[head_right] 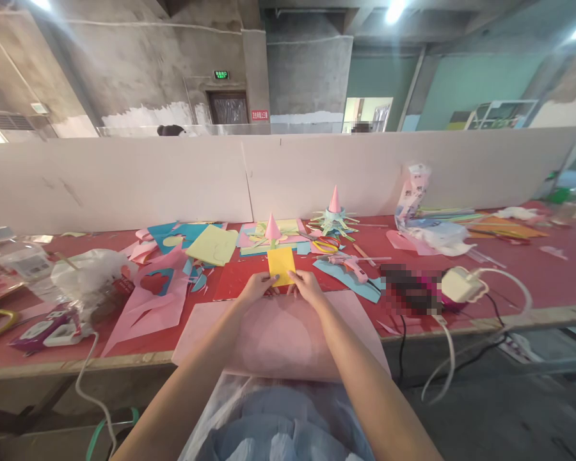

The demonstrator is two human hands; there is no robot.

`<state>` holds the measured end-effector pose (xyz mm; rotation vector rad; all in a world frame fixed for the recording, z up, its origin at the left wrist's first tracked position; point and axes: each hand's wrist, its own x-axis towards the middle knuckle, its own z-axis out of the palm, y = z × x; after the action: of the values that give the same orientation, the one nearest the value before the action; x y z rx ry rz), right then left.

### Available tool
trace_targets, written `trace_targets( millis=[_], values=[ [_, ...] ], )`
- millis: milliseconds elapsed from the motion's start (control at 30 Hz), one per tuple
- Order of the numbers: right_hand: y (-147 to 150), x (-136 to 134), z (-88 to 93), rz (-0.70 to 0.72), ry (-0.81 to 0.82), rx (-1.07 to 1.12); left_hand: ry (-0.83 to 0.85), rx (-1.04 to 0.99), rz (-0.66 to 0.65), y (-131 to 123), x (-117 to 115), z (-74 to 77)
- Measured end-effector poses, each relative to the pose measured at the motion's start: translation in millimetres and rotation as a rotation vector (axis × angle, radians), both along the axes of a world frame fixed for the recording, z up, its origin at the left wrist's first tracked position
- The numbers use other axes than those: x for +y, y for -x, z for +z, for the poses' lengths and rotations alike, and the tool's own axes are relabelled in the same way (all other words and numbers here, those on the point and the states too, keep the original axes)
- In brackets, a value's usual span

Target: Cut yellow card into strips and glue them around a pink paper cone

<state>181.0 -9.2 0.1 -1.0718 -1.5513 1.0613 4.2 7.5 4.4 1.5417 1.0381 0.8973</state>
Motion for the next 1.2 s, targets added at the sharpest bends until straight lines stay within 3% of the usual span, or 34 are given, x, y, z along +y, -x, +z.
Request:
trace_targets(
  millis=[433, 633, 900, 1100, 1200],
  values=[
    [3.0, -7.9, 8.1, -0.01, 0.038, 0.017, 0.04, -0.028, -0.015, -2.2, -10.7, 12.6],
    [3.0, -7.4, 4.0, 0.044, 0.064, -0.077, -0.038, 0.019, -0.028, -0.3, -12.7, 14.8],
    [2.1, -8.5, 8.7, -0.075, 0.063, 0.041, -0.048, 0.067, -0.135, -0.8, -15.3, 12.7],
    [1.6, -8.7, 9.9, 0.007, 0.151, 0.026, -0.1, -0.062, 0.178, 1.7, -3.1, 10.3],
    [1.9, -10.4, 12.1, -0.008, 0.152, 0.033, -0.148, -0.066, 0.236, 4.6, 1.6, 7.3]
  ],
)
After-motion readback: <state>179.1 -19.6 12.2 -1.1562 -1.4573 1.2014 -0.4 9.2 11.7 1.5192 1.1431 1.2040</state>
